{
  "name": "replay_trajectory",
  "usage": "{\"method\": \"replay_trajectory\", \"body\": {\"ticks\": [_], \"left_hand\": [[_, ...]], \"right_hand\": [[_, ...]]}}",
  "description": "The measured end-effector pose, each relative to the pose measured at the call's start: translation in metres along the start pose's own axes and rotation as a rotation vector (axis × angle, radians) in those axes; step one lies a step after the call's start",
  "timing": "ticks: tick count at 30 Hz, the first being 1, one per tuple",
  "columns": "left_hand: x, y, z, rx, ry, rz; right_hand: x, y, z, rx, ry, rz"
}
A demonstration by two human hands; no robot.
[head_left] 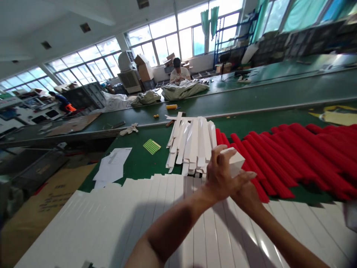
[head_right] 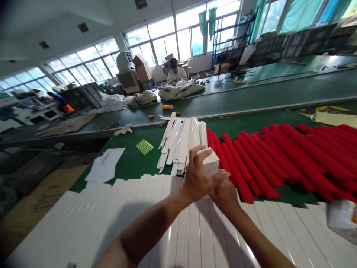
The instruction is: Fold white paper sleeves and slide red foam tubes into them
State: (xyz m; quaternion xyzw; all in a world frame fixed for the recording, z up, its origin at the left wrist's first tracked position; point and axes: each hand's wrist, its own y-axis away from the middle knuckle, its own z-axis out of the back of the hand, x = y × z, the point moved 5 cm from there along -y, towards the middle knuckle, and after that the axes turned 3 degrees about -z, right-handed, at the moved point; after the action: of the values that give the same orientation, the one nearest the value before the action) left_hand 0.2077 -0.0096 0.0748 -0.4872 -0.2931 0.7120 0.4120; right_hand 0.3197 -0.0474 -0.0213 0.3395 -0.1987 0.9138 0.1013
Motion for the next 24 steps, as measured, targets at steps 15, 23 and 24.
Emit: {"method": "replay_trajectory", "body": {"ticks": [15,23,24], "left_hand": [[0.122,0.125,0.016,0.381,-0.554,0.66],[0.262,0.087,0.076,0.282,-0.778,0.847],[0.285,0.081,0.08,0.271,-0.79,0.888]], "right_hand": [[0.017,0.082,-0.154,0.785,0.053,-0.409],[0.009,0.102,-0.207,1.046,-0.093,-0.498],[0.006,0.101,-0.206,1.013,-0.076,-0.469]]}}
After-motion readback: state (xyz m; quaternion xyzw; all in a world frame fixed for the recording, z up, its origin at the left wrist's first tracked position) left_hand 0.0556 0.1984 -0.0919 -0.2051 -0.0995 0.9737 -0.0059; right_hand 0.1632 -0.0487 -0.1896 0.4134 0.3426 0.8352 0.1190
